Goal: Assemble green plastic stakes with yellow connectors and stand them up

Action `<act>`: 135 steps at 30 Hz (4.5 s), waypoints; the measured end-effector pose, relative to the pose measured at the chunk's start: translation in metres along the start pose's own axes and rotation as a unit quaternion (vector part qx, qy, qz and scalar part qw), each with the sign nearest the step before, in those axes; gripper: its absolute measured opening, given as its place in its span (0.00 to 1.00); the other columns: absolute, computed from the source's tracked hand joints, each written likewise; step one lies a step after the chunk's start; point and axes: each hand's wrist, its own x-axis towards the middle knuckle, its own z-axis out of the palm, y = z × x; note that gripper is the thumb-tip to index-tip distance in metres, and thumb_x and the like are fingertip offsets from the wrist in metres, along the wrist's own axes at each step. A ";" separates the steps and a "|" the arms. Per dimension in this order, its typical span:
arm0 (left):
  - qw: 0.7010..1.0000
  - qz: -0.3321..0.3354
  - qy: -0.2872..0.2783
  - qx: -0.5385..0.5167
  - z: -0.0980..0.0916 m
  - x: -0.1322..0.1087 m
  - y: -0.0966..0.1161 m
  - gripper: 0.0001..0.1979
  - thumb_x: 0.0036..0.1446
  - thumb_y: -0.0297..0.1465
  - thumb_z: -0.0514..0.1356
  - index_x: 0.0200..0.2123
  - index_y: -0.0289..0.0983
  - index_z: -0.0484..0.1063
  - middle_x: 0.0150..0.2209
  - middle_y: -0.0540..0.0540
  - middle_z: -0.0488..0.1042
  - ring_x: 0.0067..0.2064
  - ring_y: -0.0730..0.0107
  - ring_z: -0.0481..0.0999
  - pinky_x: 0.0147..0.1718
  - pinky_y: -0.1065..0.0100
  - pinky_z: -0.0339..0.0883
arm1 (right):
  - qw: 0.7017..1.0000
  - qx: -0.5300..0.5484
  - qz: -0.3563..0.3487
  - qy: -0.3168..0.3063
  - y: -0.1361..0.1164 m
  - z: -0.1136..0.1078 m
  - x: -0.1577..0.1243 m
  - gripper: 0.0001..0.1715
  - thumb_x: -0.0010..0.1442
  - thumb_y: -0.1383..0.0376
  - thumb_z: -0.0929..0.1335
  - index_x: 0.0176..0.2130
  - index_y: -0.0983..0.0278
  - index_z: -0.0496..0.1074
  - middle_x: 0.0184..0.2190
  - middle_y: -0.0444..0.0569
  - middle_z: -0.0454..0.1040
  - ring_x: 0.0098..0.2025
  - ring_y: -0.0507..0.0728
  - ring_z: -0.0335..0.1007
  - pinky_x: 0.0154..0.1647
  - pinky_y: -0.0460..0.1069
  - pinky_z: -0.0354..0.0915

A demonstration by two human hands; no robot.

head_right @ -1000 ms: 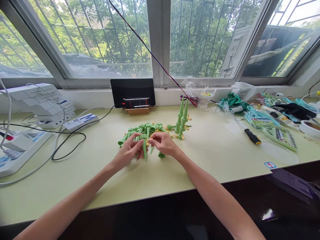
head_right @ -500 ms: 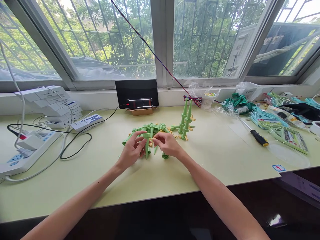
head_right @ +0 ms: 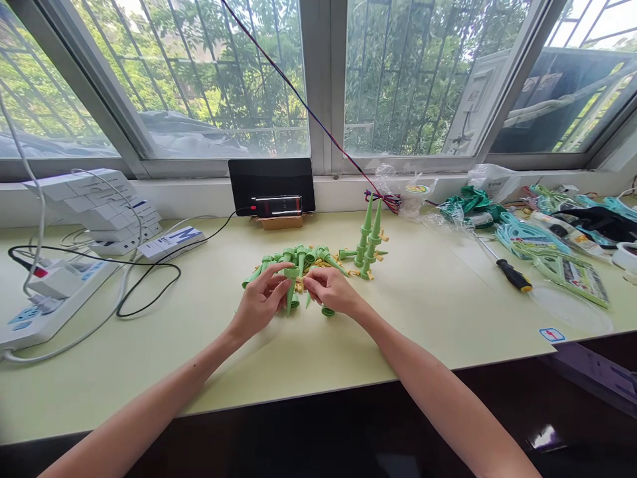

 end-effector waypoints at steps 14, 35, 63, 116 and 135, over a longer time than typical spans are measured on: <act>0.994 -0.041 -0.008 -0.100 0.001 0.003 -0.001 0.22 0.60 0.42 0.59 0.54 0.37 0.67 0.29 0.48 0.75 0.18 0.77 0.64 0.17 0.72 0.61 | 0.995 -0.073 -0.061 0.033 0.004 0.002 0.001 0.18 0.64 0.55 0.65 0.30 0.65 0.70 0.24 0.45 0.69 0.23 0.49 0.60 0.25 0.45 0.59; 0.994 -0.029 0.005 -0.109 -0.001 0.004 0.002 0.21 0.59 0.40 0.61 0.53 0.38 0.72 0.28 0.51 0.68 0.19 0.79 0.64 0.16 0.74 0.59 | 0.999 0.031 -0.011 0.003 0.008 0.003 0.002 0.24 0.67 0.52 0.62 0.25 0.63 0.62 0.14 0.38 0.57 0.16 0.46 0.50 0.18 0.44 0.50; 0.984 -0.075 0.021 -0.157 0.001 0.006 -0.002 0.16 0.58 0.43 0.62 0.43 0.39 0.68 0.21 0.55 0.67 0.18 0.77 0.65 0.16 0.74 0.58 | 0.997 -0.019 -0.044 0.054 0.009 0.001 0.004 0.16 0.63 0.54 0.66 0.35 0.65 0.71 0.26 0.44 0.70 0.22 0.48 0.59 0.23 0.45 0.58; 0.990 -0.045 -0.006 -0.133 0.001 0.004 -0.007 0.14 0.58 0.41 0.62 0.41 0.36 0.70 0.22 0.53 0.69 0.16 0.78 0.65 0.14 0.73 0.58 | 0.995 -0.076 -0.049 0.039 0.001 0.001 -0.001 0.15 0.63 0.58 0.65 0.29 0.65 0.69 0.22 0.43 0.67 0.23 0.50 0.59 0.25 0.46 0.57; 0.996 -0.013 -0.007 -0.088 0.002 0.000 -0.008 0.11 0.59 0.38 0.62 0.43 0.39 0.71 0.27 0.52 0.69 0.19 0.77 0.68 0.18 0.73 0.61 | 0.989 -0.129 -0.063 0.036 0.006 0.001 0.000 0.24 0.67 0.58 0.61 0.21 0.63 0.59 0.17 0.40 0.57 0.21 0.49 0.51 0.23 0.46 0.51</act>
